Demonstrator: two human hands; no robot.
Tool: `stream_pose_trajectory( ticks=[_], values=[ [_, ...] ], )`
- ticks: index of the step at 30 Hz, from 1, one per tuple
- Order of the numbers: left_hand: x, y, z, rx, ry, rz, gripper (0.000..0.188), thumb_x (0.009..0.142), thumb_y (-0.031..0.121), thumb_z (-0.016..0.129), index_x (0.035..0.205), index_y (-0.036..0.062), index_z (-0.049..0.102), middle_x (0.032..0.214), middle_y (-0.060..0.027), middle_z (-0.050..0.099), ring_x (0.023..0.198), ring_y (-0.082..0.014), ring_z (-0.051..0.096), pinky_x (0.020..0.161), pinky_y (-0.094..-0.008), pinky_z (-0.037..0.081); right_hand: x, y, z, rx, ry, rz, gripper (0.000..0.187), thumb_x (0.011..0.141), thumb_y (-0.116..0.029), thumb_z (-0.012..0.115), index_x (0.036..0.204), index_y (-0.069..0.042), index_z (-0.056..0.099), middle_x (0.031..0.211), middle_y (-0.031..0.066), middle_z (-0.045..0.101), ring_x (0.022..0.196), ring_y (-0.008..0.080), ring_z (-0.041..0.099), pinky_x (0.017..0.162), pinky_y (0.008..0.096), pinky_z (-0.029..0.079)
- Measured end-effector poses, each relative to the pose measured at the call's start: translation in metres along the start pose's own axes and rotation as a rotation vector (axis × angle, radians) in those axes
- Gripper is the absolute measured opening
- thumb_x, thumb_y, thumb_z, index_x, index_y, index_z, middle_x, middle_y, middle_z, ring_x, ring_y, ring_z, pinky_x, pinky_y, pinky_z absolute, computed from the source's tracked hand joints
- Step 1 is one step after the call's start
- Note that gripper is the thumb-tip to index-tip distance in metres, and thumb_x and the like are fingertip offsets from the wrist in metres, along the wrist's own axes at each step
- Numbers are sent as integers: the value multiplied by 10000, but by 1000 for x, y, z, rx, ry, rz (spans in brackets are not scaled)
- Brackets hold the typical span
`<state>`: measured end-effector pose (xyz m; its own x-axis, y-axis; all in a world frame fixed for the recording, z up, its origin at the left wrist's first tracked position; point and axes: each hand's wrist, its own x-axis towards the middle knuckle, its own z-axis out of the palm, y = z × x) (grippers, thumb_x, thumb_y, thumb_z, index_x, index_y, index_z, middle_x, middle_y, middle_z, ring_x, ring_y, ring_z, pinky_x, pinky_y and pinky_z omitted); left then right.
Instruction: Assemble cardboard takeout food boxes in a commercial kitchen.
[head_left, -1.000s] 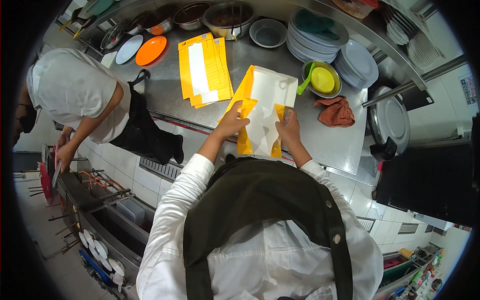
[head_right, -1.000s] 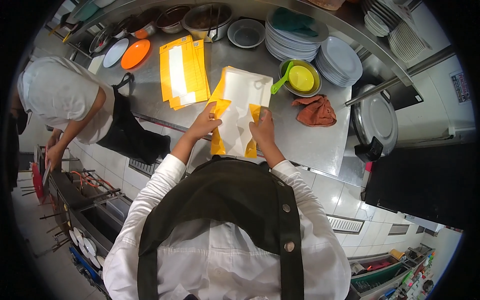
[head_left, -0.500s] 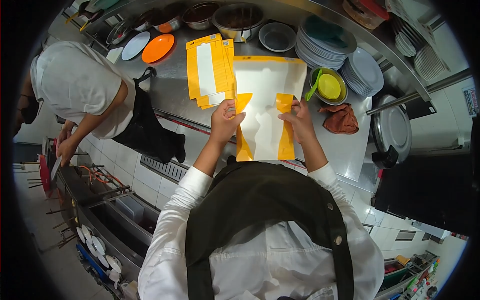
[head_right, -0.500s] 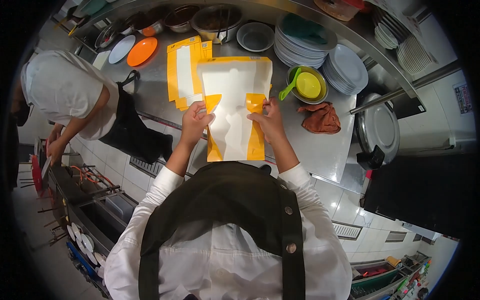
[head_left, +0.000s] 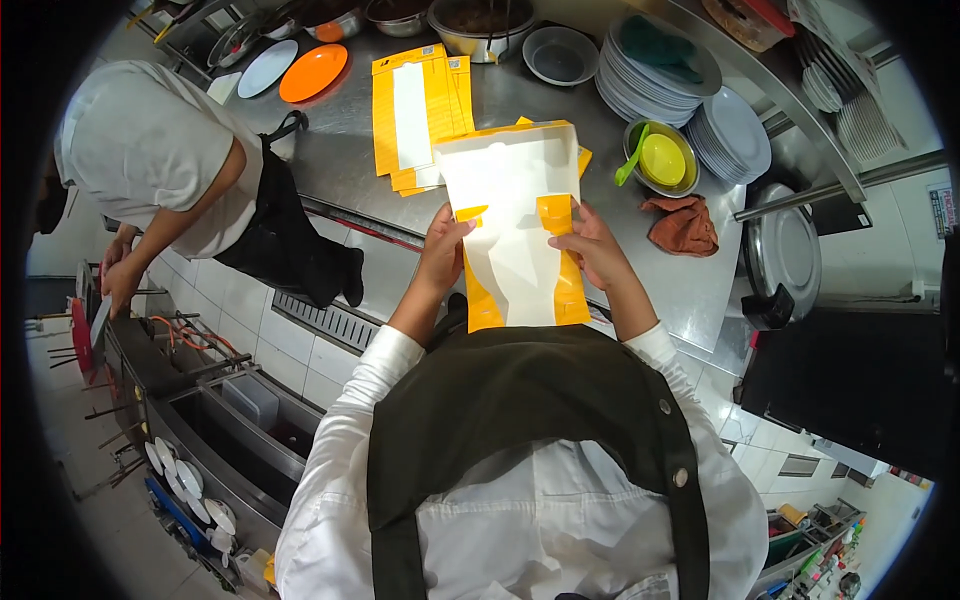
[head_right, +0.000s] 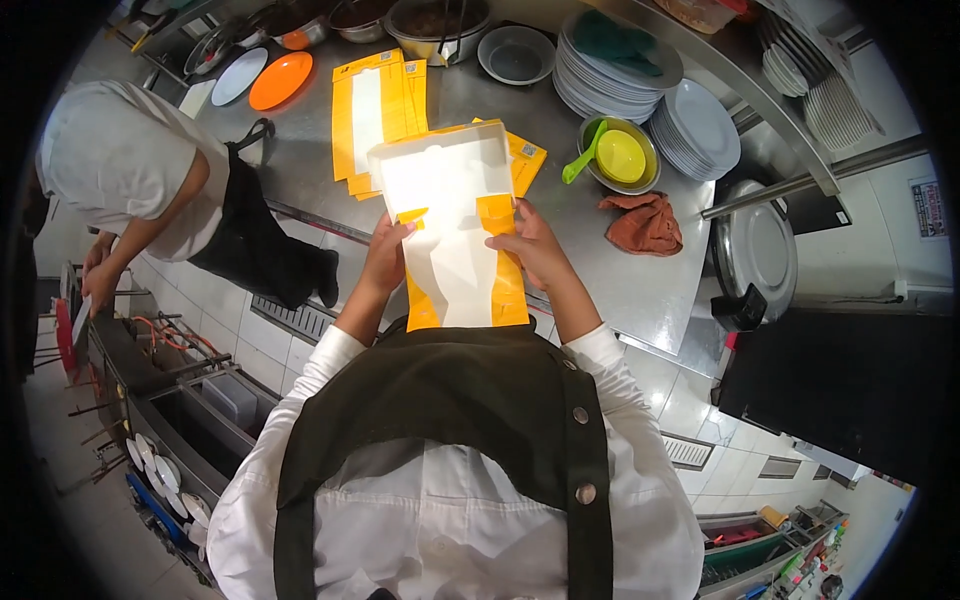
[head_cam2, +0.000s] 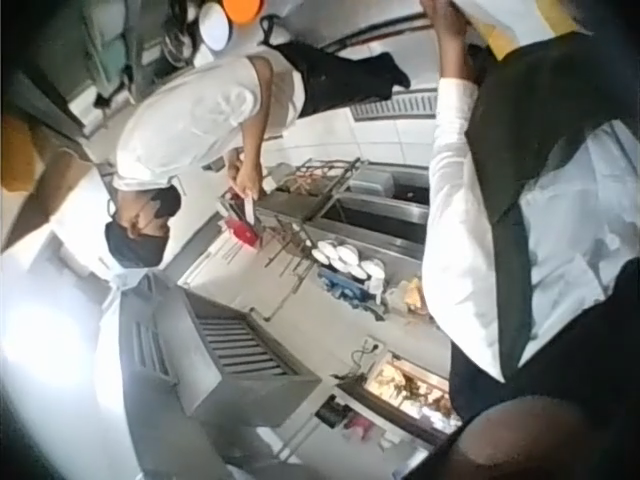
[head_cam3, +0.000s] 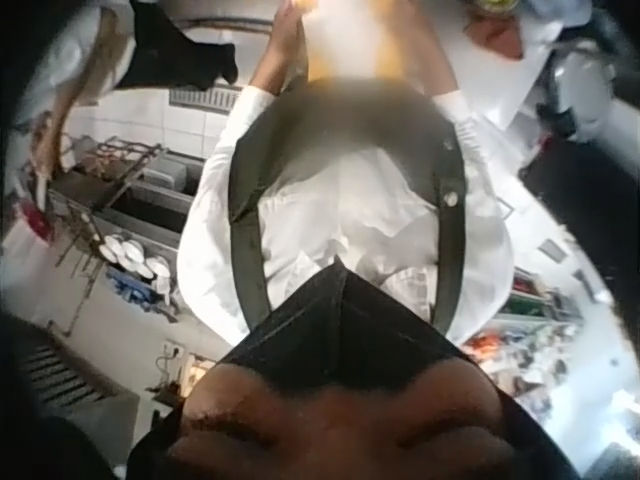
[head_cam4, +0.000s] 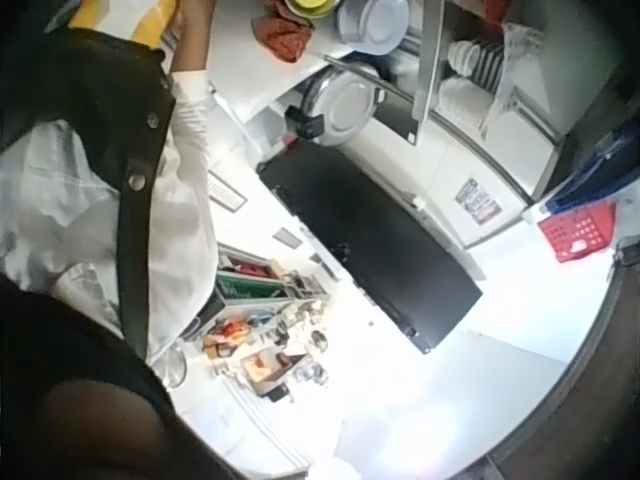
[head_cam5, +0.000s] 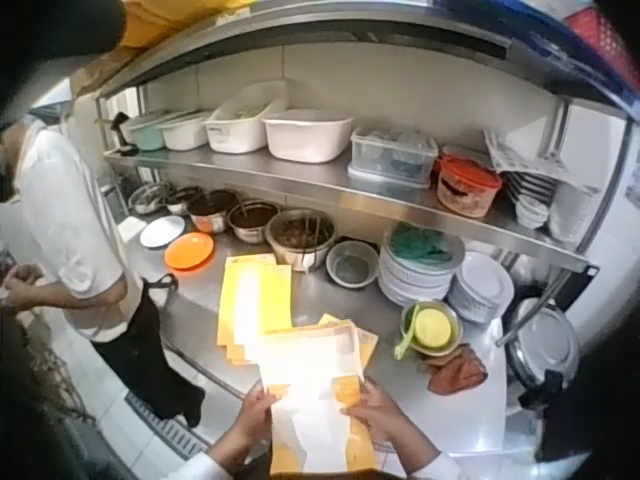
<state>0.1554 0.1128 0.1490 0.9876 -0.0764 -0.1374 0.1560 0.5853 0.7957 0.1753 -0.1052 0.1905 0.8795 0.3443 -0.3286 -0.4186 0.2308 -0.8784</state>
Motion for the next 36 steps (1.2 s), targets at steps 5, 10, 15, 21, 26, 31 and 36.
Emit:
stream_pose_trajectory(
  ticks=[5,10,15,21,26,31,36],
  values=[
    [-6,-4,-3,-151,52,-268,368,851,229,438,1151,16,436,1069,-123,545,956,-203,555,814,-291,456,2,34,4,23,-38,-6,552,704,43,572,1207,-8,350,1070,117,525,962,192,540,830,296,441],
    [-22,-12,-19,-68,3,-238,429,846,305,537,1133,0,442,1054,-121,551,931,-196,564,799,-306,470,-16,38,7,42,-4,180,534,696,15,586,1186,-10,376,1059,91,529,940,173,537,826,282,429],
    [-50,-24,-24,-79,-135,-96,412,788,302,633,1035,-17,545,968,-98,607,885,-181,591,802,-316,481,-34,34,0,-123,-68,287,519,687,-40,609,1167,-12,412,1054,61,532,921,143,532,825,249,409],
    [-67,-20,-30,-25,-200,-231,439,767,276,655,1069,-23,543,1007,-84,604,895,-167,590,843,-302,460,-46,27,7,-161,-66,194,521,682,-56,611,1164,-6,419,1057,59,537,956,142,518,838,243,399],
    [-77,-14,-8,-145,-109,-173,351,845,255,563,1048,-31,551,1003,-96,602,884,-158,588,822,-281,464,-50,24,11,-182,-10,84,586,675,-26,606,1207,7,362,1150,88,488,1054,173,481,892,261,377],
    [-78,26,26,153,143,-46,378,884,324,493,992,-30,569,950,-96,611,812,-135,594,735,-254,478,-53,16,28,-106,-10,-29,621,692,-38,624,1234,8,323,1179,95,453,1065,184,474,882,267,389],
    [-66,39,20,341,166,58,411,881,363,488,960,-31,576,858,-73,623,730,-113,587,660,-237,473,-61,3,32,-140,61,-161,629,698,-111,690,1201,-1,329,1062,80,466,1014,205,489,799,279,446]
  ],
)
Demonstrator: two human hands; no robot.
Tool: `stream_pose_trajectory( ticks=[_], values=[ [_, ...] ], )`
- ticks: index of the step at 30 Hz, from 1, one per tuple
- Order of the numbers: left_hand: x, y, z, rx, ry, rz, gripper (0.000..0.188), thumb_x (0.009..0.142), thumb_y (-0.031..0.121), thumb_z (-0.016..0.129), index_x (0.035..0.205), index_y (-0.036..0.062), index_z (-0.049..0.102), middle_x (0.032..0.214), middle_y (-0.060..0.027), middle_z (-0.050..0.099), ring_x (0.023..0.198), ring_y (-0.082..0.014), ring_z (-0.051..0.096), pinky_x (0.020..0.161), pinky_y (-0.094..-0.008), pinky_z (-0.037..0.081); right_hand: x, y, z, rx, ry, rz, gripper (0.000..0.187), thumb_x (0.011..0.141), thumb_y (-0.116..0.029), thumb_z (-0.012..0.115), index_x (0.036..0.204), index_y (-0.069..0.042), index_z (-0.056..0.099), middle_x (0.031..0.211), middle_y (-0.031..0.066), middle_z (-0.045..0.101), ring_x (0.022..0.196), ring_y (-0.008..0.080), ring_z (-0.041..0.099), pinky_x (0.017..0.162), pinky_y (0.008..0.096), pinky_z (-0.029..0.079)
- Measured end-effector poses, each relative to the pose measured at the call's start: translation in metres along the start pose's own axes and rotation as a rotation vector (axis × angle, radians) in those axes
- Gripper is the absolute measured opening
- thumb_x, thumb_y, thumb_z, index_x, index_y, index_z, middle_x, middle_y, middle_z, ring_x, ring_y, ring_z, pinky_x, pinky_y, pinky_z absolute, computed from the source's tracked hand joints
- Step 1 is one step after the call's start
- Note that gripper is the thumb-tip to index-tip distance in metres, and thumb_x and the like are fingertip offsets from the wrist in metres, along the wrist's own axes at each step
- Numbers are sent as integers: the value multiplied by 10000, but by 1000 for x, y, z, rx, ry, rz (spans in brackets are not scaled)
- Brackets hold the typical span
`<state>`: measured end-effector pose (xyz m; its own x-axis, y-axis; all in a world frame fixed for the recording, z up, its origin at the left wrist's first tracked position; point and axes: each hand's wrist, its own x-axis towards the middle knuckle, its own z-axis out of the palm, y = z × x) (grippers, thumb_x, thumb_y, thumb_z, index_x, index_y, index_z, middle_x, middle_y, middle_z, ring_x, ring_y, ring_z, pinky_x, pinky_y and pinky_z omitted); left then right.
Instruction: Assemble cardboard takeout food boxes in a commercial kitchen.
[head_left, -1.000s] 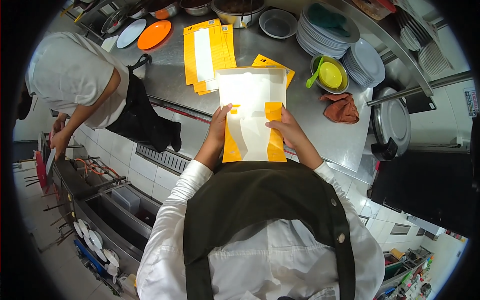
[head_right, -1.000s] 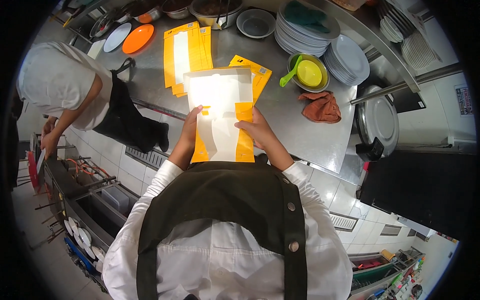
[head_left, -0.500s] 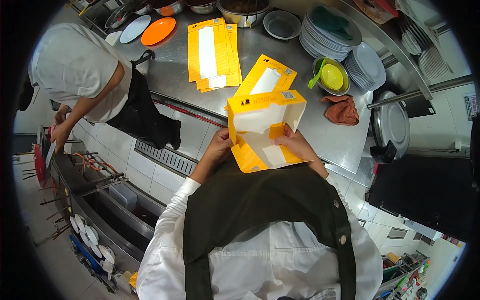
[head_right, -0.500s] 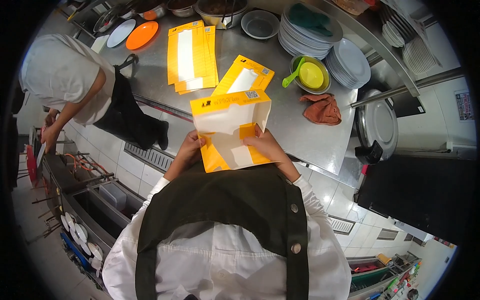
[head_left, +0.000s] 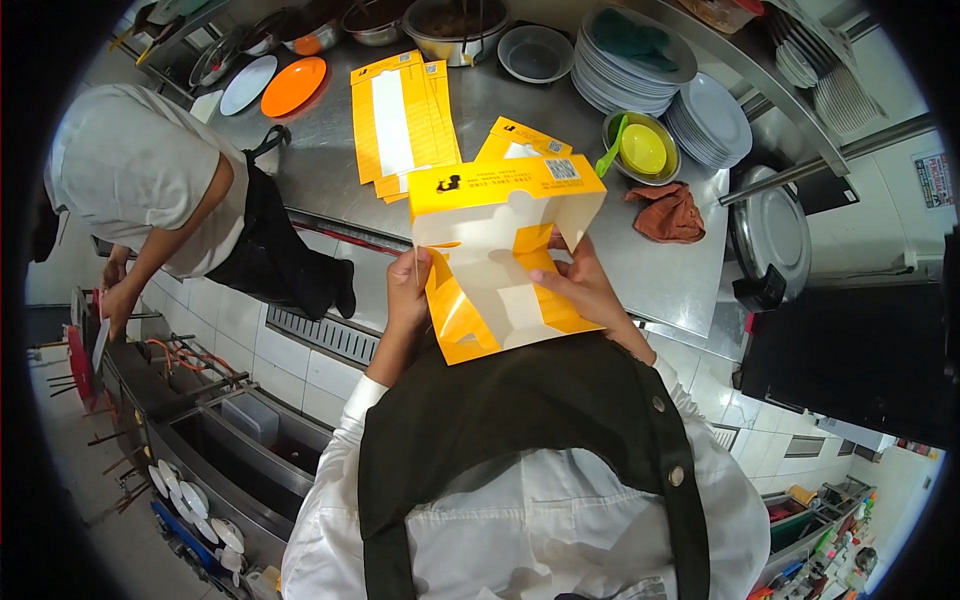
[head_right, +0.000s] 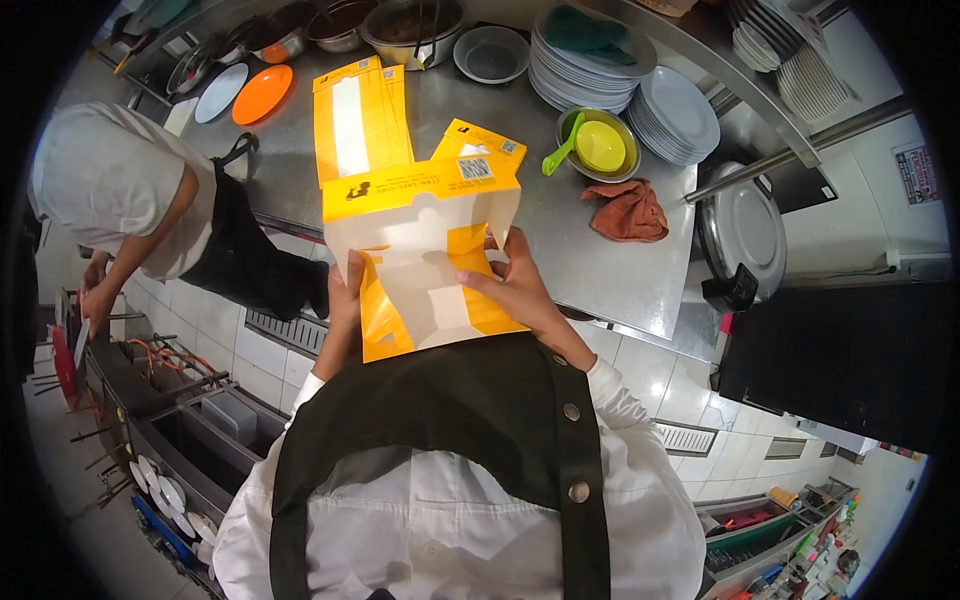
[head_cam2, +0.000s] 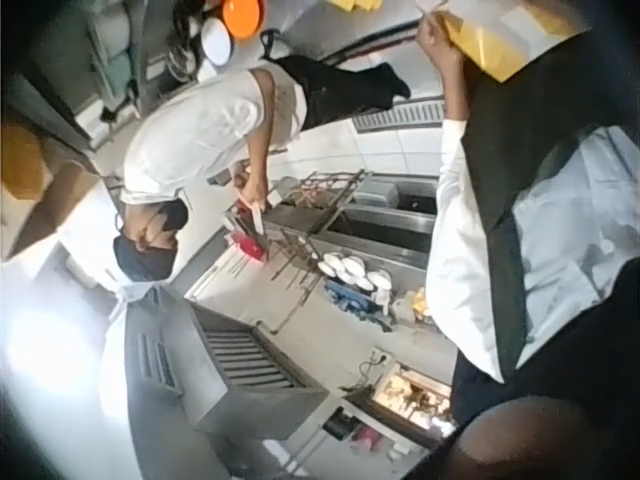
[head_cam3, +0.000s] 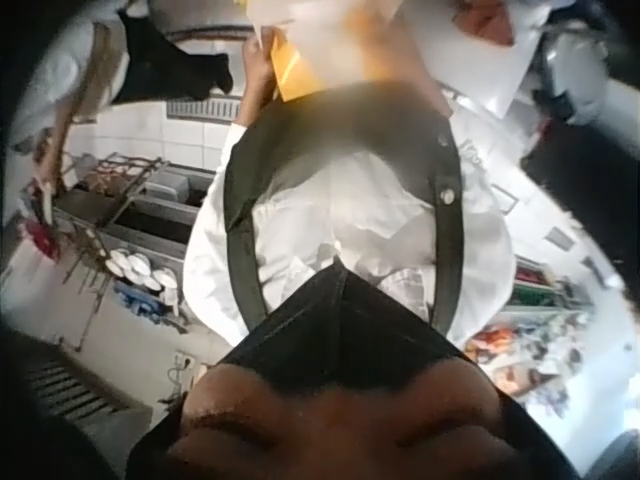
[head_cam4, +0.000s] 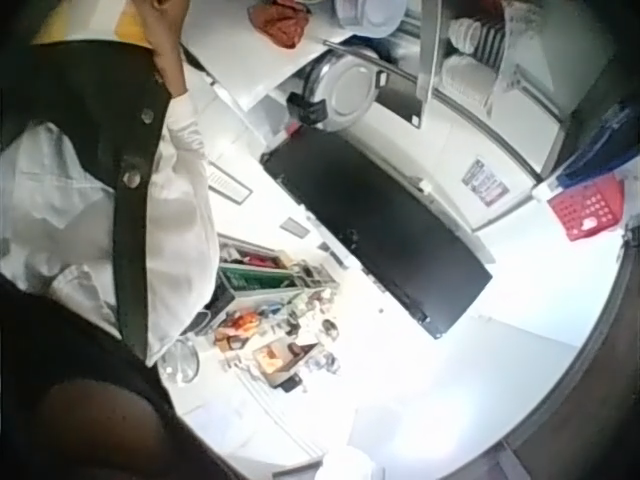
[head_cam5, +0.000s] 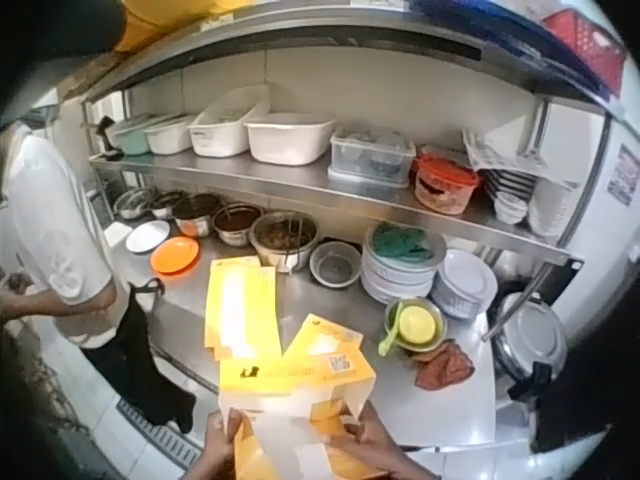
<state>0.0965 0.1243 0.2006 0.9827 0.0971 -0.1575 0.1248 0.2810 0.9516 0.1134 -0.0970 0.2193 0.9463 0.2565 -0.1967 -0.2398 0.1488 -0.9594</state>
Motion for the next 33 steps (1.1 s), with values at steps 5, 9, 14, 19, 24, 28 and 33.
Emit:
stream_pose_trajectory(
  ticks=[5,9,14,19,24,28,33],
  values=[
    [-1,-2,-4,1,-4,105,369,882,311,503,972,-38,582,873,-79,626,751,-117,589,693,-243,479,1,-17,-15,-199,-34,-1,511,615,-185,777,968,-35,440,981,74,472,870,176,511,709,281,462],
    [3,-8,0,3,-76,144,347,883,275,508,997,-45,575,886,-85,625,753,-120,590,708,-248,481,6,-16,-9,-438,24,-128,457,599,-178,776,913,-28,481,944,68,492,845,157,524,705,283,457],
    [4,-2,3,0,-116,174,345,888,267,498,1002,-52,569,921,-85,619,797,-124,585,743,-252,473,5,-26,-3,-370,150,-151,324,630,-67,697,888,13,518,897,59,534,718,120,553,577,222,460],
    [8,-14,-5,-106,-81,62,367,889,299,489,1002,-42,563,940,-80,616,806,-125,585,742,-252,473,1,-26,-14,-210,141,-130,233,729,57,536,960,35,530,898,83,578,737,119,594,612,193,465],
    [7,-8,-4,85,-27,70,381,887,323,486,1004,-31,562,943,-78,617,805,-125,588,723,-245,475,1,-36,-17,-175,72,-22,267,755,59,433,1002,66,532,792,117,626,645,114,604,613,197,469],
    [6,1,3,47,-56,80,364,883,309,496,991,-31,565,939,-83,618,816,-141,597,731,-260,484,12,-43,-23,-420,38,40,239,723,21,491,937,71,585,794,104,634,653,104,602,597,196,463],
    [12,-16,-3,-116,-134,29,329,878,264,512,977,-45,571,923,-92,622,816,-153,602,747,-272,490,20,-47,-38,-493,10,-17,205,668,-94,605,814,46,638,661,68,631,500,89,564,486,211,424]
  ],
)
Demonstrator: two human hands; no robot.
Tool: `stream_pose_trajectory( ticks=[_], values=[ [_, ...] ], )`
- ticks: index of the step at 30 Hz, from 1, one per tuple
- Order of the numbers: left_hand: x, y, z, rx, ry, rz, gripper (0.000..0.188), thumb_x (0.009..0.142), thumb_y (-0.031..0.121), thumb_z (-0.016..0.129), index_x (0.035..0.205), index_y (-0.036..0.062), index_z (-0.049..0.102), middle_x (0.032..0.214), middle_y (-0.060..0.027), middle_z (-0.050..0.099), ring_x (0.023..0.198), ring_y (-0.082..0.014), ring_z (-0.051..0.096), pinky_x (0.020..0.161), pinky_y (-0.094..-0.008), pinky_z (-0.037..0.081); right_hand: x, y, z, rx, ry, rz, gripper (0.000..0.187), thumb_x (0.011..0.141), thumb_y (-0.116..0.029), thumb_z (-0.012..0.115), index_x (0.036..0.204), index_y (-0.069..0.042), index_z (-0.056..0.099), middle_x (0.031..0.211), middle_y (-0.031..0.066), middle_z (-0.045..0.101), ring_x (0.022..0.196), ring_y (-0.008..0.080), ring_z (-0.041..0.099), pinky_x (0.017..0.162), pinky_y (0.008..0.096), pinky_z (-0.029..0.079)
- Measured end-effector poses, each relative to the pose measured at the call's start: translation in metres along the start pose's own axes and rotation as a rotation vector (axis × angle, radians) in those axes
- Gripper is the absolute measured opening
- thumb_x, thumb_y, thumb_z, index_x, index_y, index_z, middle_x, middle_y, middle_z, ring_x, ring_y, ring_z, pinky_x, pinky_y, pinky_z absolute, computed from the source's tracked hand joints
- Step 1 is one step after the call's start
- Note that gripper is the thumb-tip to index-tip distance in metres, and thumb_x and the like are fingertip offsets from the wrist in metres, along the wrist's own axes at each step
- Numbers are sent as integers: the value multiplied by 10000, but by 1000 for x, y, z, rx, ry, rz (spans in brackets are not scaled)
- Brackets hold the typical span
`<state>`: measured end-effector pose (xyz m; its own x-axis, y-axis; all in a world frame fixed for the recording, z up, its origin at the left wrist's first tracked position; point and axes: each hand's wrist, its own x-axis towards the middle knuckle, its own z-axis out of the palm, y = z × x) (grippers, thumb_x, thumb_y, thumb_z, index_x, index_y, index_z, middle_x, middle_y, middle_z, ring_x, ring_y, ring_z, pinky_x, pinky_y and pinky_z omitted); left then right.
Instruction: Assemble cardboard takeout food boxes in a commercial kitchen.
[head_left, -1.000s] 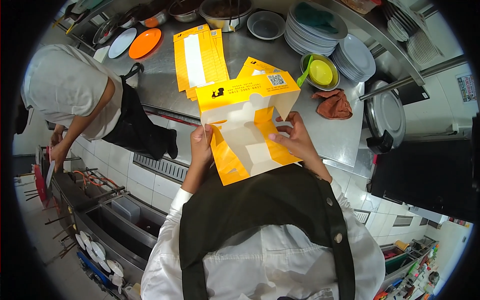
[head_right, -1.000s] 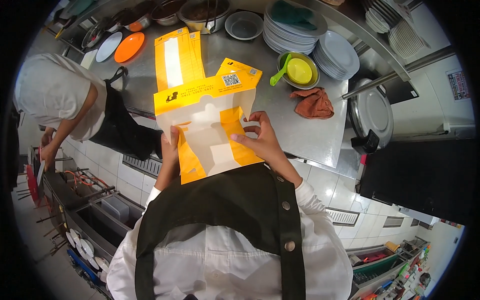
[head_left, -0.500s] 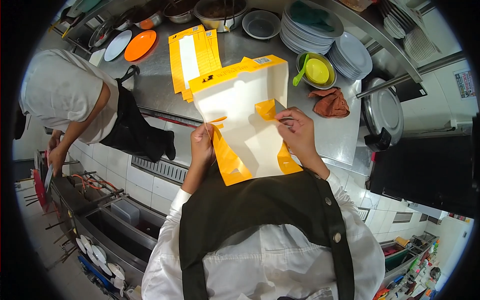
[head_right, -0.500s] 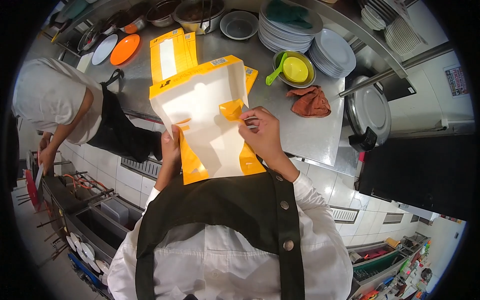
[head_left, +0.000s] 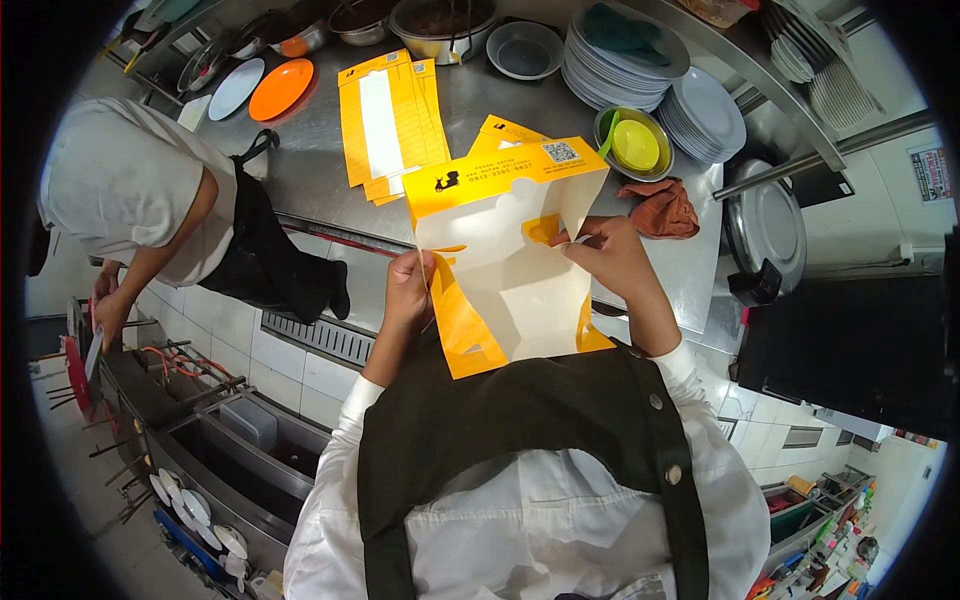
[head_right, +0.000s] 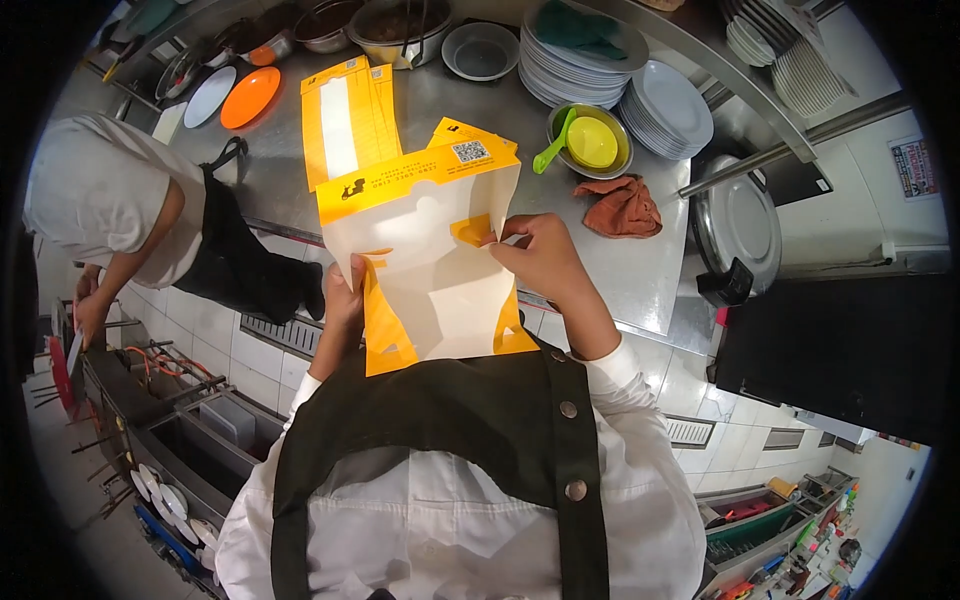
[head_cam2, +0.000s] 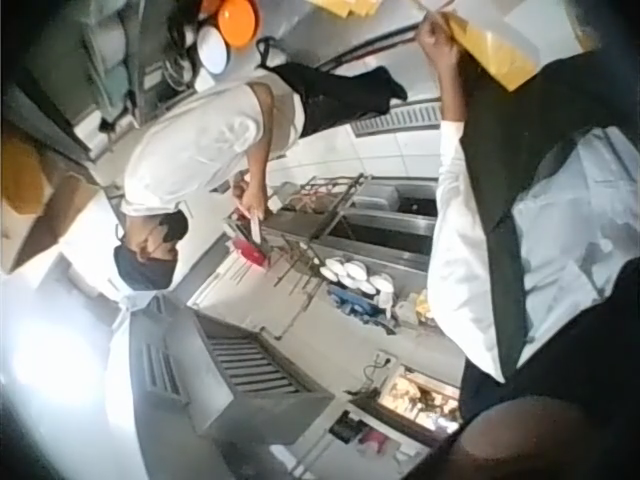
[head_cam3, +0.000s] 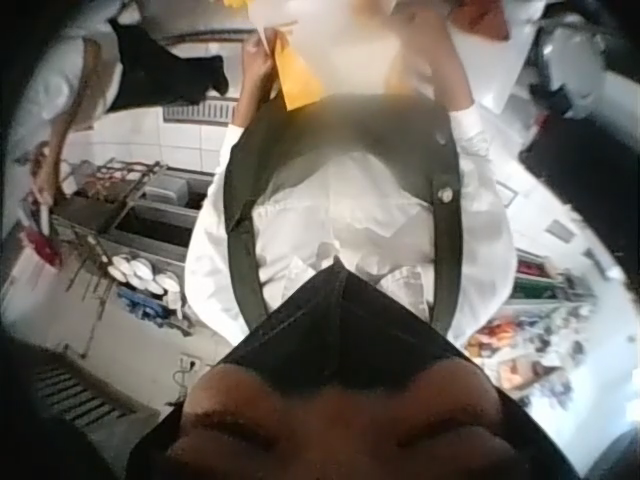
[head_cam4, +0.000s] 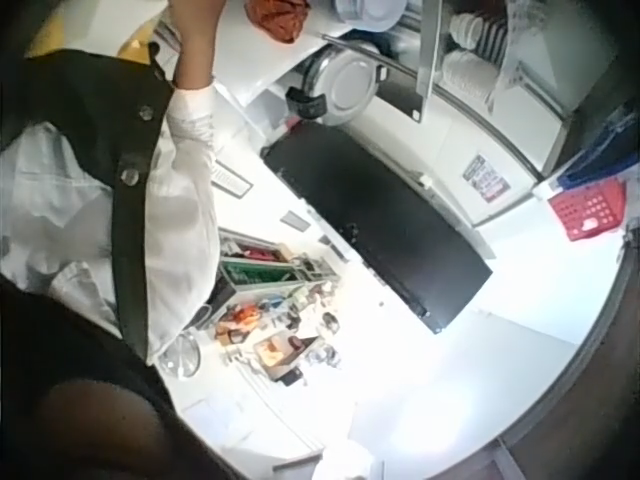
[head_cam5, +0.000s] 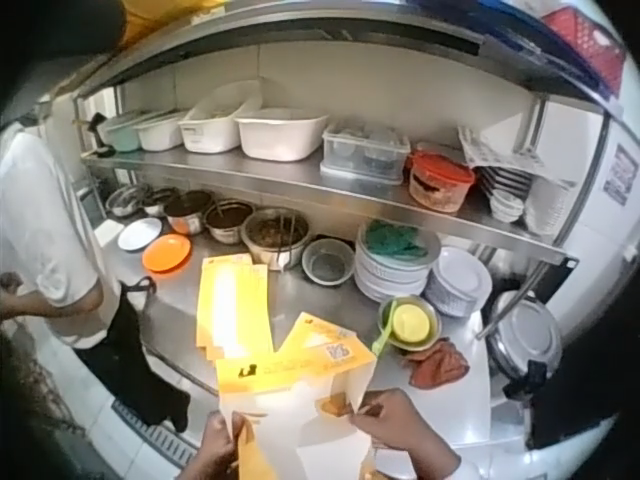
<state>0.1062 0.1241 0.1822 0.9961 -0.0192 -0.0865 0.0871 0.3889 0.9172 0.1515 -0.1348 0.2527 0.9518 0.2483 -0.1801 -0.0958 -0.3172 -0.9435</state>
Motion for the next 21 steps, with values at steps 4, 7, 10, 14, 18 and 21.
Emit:
stream_pose_trajectory(
  ticks=[4,7,10,14,18,21],
  values=[
    [4,-8,3,-191,-127,-14,309,873,228,526,972,-59,583,927,-101,624,808,-145,595,749,-264,477,2,4,-6,58,-45,36,212,674,-78,609,847,42,634,757,95,634,602,103,588,570,199,435],
    [7,-11,0,-227,-188,8,312,870,224,531,986,-61,584,933,-103,624,803,-139,590,745,-259,467,2,11,-6,219,3,58,229,696,-67,602,895,46,608,834,103,623,693,114,594,638,205,445],
    [8,-11,3,-172,-193,41,320,867,230,538,996,-59,586,916,-90,626,780,-122,577,719,-242,454,-3,6,-4,483,97,101,245,719,-67,590,936,44,573,859,91,608,732,119,586,672,217,453],
    [8,-15,-1,13,-193,44,323,866,245,548,981,-52,604,826,-47,628,685,-73,527,632,-197,413,-10,-6,5,683,180,190,215,748,-104,560,923,21,552,826,71,594,711,116,576,659,229,460],
    [10,-5,14,87,-216,137,314,865,248,552,969,-42,615,747,-16,615,611,-42,477,563,-177,370,-10,3,0,686,73,272,299,757,-140,549,1019,0,516,885,66,570,741,124,568,672,240,455],
    [11,-8,13,134,-272,136,299,866,241,551,966,-34,617,745,-11,614,592,-34,469,537,-178,367,-17,-1,0,723,122,288,304,764,-172,552,1018,-11,503,907,72,559,740,140,567,664,243,452]
  ],
)
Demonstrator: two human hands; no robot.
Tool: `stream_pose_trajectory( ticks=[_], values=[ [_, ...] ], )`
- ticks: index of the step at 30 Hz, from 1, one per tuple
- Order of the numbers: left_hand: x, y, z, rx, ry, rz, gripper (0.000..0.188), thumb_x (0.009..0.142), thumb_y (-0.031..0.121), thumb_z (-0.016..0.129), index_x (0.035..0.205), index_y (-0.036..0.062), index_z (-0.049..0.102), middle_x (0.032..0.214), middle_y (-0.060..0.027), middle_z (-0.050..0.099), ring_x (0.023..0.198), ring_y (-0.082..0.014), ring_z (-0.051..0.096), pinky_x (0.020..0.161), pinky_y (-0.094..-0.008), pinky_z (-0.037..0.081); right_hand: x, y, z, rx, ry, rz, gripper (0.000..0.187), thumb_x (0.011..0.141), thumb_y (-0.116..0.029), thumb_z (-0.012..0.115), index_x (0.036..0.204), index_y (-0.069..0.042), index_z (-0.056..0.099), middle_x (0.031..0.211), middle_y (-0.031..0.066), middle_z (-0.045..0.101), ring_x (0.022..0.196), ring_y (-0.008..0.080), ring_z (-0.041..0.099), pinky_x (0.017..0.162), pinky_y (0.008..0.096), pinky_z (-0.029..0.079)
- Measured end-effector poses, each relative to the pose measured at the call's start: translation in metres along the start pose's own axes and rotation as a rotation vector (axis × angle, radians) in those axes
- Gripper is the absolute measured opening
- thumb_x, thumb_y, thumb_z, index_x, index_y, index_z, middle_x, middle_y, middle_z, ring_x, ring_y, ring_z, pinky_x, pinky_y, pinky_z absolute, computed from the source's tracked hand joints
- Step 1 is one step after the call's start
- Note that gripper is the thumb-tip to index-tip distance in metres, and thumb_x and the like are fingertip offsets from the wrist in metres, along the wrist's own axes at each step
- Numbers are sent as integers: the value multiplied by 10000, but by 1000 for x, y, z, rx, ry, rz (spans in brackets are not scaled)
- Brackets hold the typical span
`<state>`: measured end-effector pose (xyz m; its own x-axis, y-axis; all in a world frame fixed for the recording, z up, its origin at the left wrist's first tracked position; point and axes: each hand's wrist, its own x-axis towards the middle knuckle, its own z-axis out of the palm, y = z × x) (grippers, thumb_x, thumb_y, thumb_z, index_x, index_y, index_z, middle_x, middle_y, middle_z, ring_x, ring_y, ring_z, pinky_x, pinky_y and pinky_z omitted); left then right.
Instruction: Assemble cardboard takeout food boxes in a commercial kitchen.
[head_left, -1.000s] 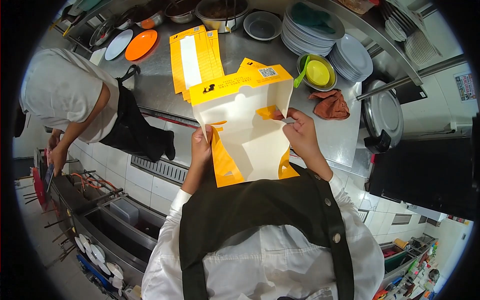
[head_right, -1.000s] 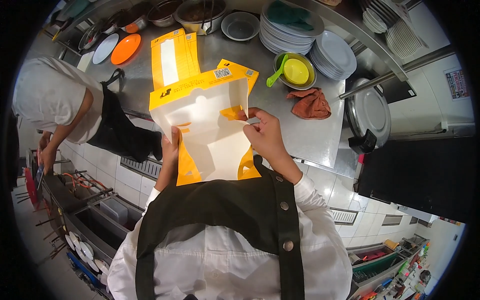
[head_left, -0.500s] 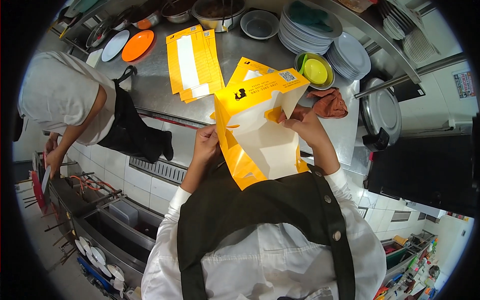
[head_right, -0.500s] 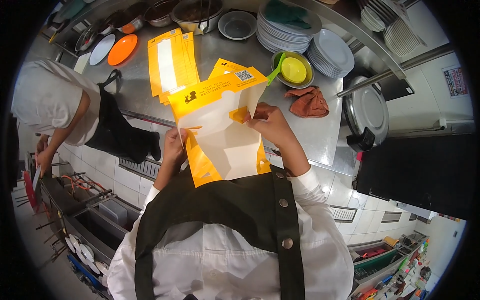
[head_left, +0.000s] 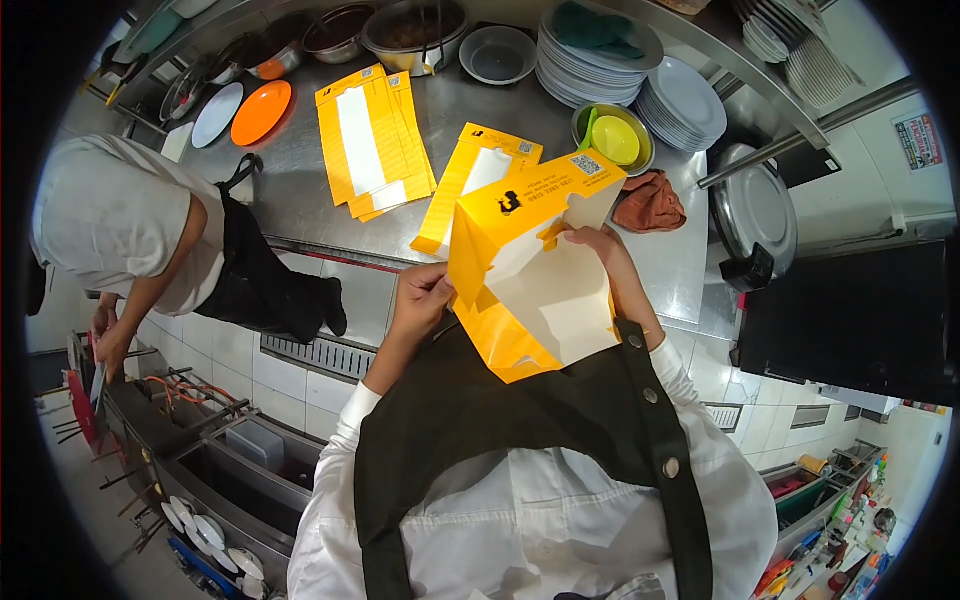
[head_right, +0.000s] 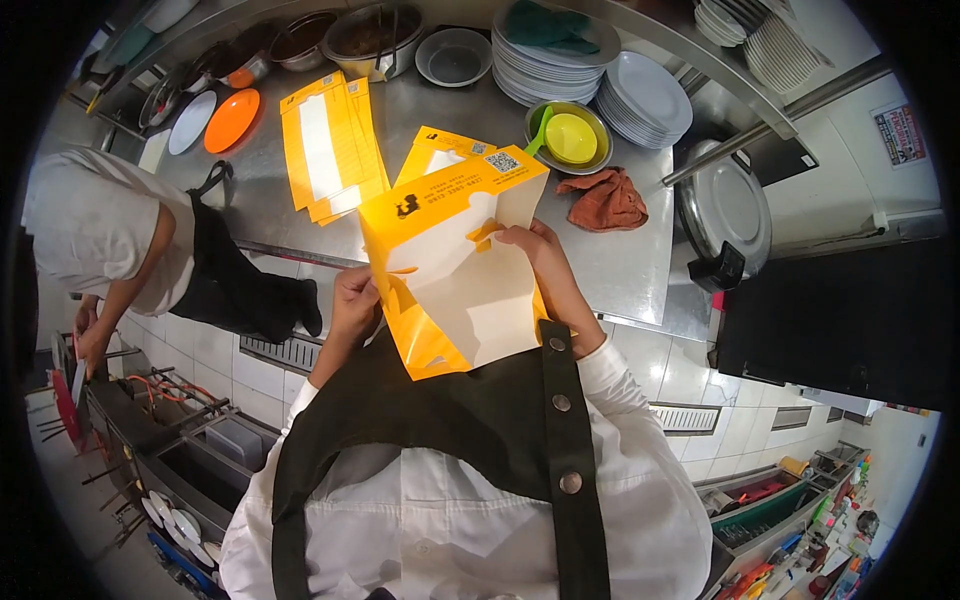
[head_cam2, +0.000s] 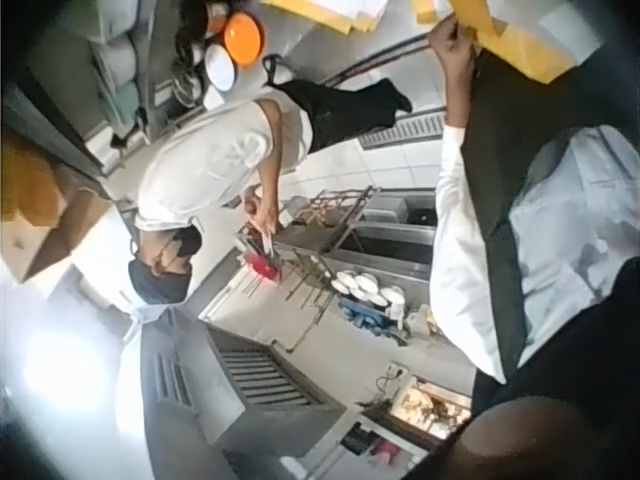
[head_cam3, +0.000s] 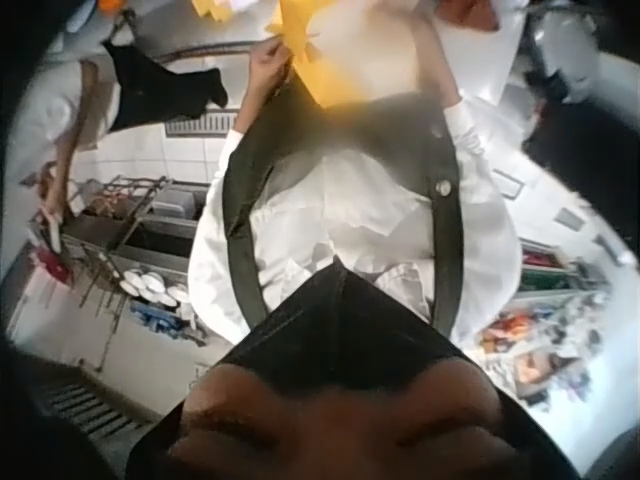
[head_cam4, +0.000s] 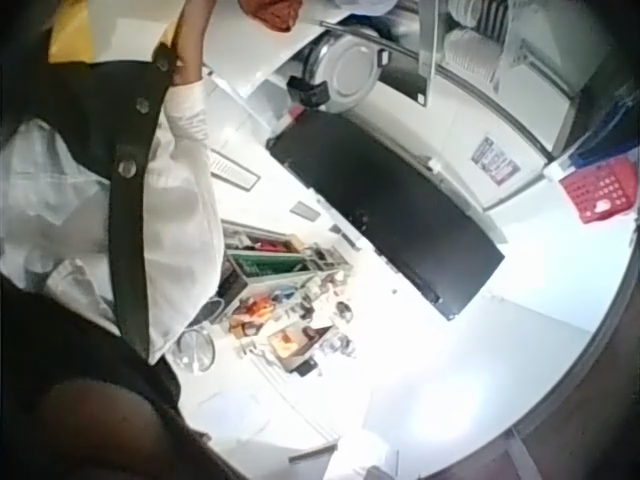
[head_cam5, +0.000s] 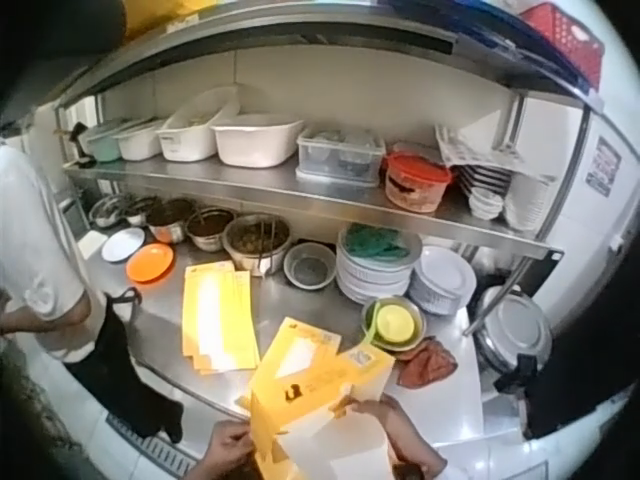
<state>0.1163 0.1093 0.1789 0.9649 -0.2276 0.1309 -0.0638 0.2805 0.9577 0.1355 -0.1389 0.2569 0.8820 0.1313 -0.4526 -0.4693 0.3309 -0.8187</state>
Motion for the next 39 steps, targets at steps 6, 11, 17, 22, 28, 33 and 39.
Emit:
stream_pose_trajectory(
  ticks=[6,11,17,22,28,33,39],
  values=[
    [-3,1,2,-63,-40,-90,283,866,225,551,970,-31,611,792,-20,623,625,-48,499,562,-187,392,-15,13,-12,219,132,12,368,785,-248,560,1027,22,499,958,116,568,877,174,567,752,265,461],
    [-3,8,1,31,-57,-88,271,869,204,545,967,-41,606,831,-33,628,708,-69,535,640,-200,419,-16,25,-44,150,-284,-86,515,804,-332,505,1151,47,471,1106,135,540,1006,211,532,911,305,383],
    [-1,6,0,-57,-48,-160,274,866,196,550,971,-51,602,858,-54,627,746,-91,555,682,-215,437,-9,25,-61,-51,-405,-43,551,788,-323,539,1204,29,450,1142,117,530,1028,174,519,914,279,373],
    [0,16,7,-46,-65,-128,267,863,186,553,957,-58,604,848,-60,627,737,-93,557,668,-212,441,-20,9,-50,-96,-555,-157,553,779,-336,579,1188,18,464,1133,87,535,988,139,527,860,250,395],
    [-2,19,10,-4,-56,-119,246,857,181,562,911,-53,615,801,-37,623,690,-69,534,636,-196,424,-17,22,-63,-101,-595,-124,514,793,-360,565,1159,-8,485,1065,52,533,952,118,509,839,249,384],
    [-6,7,8,-61,-13,-161,236,856,186,562,878,-42,623,750,-8,609,661,-45,505,608,-182,403,-26,18,-54,-7,-593,-104,437,799,-318,541,1117,-22,502,1084,54,509,995,127,475,854,250,361],
    [-2,14,14,-35,-10,-175,239,856,185,561,876,-46,617,730,2,597,649,-41,502,591,-182,401,-20,12,-59,-149,-731,-177,409,743,-257,552,1086,-48,481,1104,74,469,1020,136,432,862,240,332]
  ],
)
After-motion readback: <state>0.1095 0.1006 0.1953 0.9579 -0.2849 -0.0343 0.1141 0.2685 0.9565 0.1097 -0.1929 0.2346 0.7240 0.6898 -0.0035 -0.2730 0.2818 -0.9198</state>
